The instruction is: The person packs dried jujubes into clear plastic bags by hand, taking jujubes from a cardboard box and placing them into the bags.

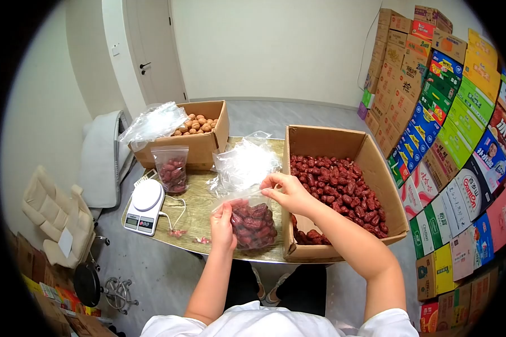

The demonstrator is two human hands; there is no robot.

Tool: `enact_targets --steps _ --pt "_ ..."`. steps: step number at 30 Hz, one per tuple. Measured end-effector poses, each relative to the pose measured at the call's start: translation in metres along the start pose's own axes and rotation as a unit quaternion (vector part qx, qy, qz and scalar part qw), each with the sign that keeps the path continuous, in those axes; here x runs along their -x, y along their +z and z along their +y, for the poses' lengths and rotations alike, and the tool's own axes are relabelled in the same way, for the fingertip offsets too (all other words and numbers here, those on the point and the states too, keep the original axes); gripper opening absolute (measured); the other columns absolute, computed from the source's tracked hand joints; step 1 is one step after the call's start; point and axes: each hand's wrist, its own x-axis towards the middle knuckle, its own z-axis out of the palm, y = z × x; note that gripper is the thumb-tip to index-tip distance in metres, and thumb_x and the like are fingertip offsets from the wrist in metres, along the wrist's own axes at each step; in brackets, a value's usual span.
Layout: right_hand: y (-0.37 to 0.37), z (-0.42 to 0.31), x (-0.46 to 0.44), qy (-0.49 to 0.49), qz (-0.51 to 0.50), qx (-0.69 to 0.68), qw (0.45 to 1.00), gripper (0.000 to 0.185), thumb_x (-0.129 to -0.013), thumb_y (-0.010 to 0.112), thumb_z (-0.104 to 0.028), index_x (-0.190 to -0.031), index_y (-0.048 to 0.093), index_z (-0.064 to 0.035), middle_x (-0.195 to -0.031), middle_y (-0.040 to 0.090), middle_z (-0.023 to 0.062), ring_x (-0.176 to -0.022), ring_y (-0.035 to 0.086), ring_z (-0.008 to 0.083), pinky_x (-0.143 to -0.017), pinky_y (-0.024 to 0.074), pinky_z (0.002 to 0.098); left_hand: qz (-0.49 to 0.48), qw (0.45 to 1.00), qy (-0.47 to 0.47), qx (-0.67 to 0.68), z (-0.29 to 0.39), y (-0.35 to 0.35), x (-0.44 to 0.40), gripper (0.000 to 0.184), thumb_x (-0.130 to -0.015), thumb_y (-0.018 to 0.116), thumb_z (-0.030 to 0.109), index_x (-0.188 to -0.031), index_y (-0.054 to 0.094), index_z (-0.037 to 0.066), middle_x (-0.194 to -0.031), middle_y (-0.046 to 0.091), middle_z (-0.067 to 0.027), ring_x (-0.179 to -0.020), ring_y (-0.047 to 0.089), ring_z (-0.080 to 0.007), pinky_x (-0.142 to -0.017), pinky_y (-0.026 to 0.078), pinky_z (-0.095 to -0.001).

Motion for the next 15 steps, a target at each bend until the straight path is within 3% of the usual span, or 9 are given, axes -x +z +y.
enact_targets --steps 7,9,15 --pt "-0.005 0.011 -0.001 -0.016 0.025 0.063 0.998 0.013 -0.09 0.07 -0.014 -0.093 0.066 -0.0021 -0.091 0.067 0.0081 -0.09 0.062 0.0211 -0.085 0.0489 0.0354 0.005 0.999 0.037 -0.032 -0.004 -0.004 0.002 0.04 -0.104 0.053 0.033 -0.105 0.07 -0.004 -0.103 0.073 -0.0156 -0.093 0.07 -0.021 -0.086 0.056 -0.0353" --pt "-0.005 0.015 -0.002 -0.038 0.021 0.069 0.997 0.01 -0.088 0.069 -0.014 -0.092 0.068 -0.0048 -0.091 0.069 0.0127 -0.095 0.062 0.0282 -0.089 0.0474 0.0418 0.002 0.998 0.047 -0.034 -0.005 -0.006 0.003 0.04 -0.104 0.053 0.033 -0.105 0.07 -0.004 -0.103 0.073 -0.0153 -0.093 0.07 -0.0208 -0.086 0.056 -0.035" --pt "-0.002 0.011 0.0 -0.038 0.021 0.127 0.991 0.004 -0.087 0.066 -0.011 -0.088 0.066 -0.0065 -0.084 0.068 0.0102 -0.089 0.062 0.0297 -0.087 0.0433 0.0427 0.011 0.998 0.052 -0.043 -0.01 -0.008 0.007 0.04 -0.104 0.053 0.033 -0.104 0.07 -0.004 -0.103 0.073 -0.0151 -0.093 0.069 -0.0203 -0.086 0.055 -0.0344"
